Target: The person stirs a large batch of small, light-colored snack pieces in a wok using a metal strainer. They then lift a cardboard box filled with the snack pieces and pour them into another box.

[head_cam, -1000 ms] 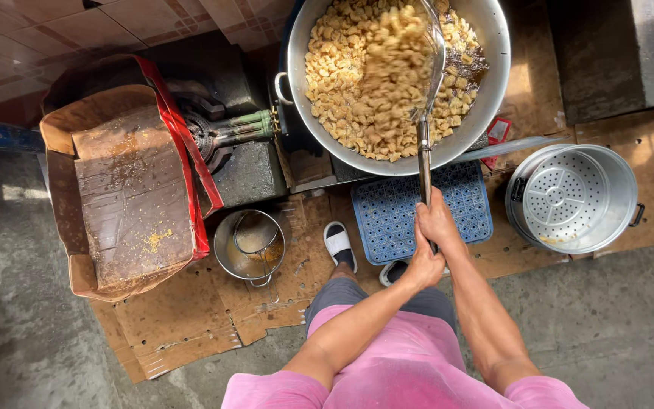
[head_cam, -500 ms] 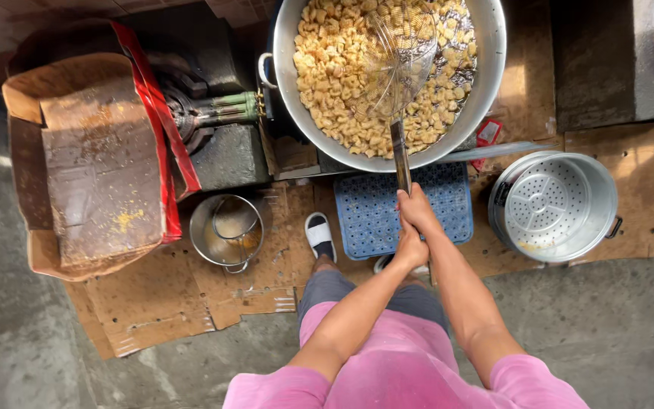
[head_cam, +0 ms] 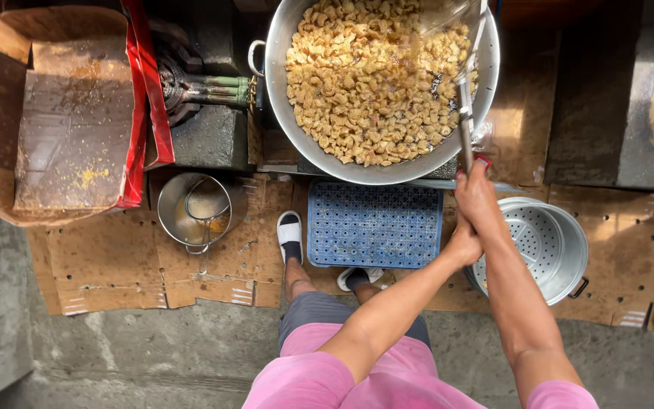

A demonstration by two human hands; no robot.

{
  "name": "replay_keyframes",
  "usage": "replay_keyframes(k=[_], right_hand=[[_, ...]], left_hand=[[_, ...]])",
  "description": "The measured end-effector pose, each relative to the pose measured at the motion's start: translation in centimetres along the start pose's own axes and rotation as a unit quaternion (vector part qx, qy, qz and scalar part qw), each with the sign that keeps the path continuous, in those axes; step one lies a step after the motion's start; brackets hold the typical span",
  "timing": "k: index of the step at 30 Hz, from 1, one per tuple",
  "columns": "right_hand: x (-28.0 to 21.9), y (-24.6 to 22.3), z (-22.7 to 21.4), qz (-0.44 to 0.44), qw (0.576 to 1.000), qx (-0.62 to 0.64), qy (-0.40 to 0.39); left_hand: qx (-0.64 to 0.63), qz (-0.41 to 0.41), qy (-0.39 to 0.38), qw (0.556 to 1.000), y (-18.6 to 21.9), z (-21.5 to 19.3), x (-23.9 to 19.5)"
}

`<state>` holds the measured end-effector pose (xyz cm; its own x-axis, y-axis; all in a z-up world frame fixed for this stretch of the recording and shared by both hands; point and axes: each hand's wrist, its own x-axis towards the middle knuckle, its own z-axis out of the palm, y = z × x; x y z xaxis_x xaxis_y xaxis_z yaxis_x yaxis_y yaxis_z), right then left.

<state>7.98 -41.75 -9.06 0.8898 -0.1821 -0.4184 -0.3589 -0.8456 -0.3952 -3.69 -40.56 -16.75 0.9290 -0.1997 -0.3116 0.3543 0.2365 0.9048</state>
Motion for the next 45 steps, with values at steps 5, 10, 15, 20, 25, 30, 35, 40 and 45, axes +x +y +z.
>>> replay_keyframes(k=[5, 10, 15, 20, 25, 30, 35, 40, 45], right_hand=[[5.0, -0.3, -1.8, -0.006, 0.999, -0.023, 0.027], [9.3, 2.2, 2.2, 0.011, 0.998, -0.052, -0.025], [9.4, 3.5, 8.0, -0.089, 0.993, -0.034, -0.075], [4.2, 2.9, 8.0, -0.141, 0.988, -0.005, -0.069], [-3.1, -0.3, 2.8, -0.149, 0.986, 0.008, -0.070], [-7.1, -3.5, 2.8, -0.129, 0.983, 0.065, -0.110], [-4.8, -3.2, 9.1, -0.067, 0.973, 0.157, -0.157], [-0.1, -1.1, 14.1, -0.005, 0.976, 0.174, -0.132], [0.9, -1.0, 13.0, -0.040, 0.987, 0.130, -0.086]], left_hand=[[-0.063, 0.075, 0.044, 0.994, 0.0, 1.4, 6.7], [-0.067, -0.003, 0.084, 0.994, 1.0, -0.4, 7.2], [-0.049, -0.052, 0.142, 0.987, 1.8, -3.3, 4.1], [-0.063, 0.094, 0.163, 0.980, 2.5, -3.6, -0.7], [-0.059, 0.038, 0.130, 0.989, 5.6, -1.9, -5.8], [0.045, -0.010, 0.180, 0.983, 6.1, -3.2, -9.0], [0.173, -0.004, 0.205, 0.963, 2.9, -7.5, -7.9], [0.203, -0.245, 0.094, 0.943, 0.5, -10.3, -3.6], [0.098, -0.166, 0.084, 0.978, 0.7, -10.6, -2.5]])
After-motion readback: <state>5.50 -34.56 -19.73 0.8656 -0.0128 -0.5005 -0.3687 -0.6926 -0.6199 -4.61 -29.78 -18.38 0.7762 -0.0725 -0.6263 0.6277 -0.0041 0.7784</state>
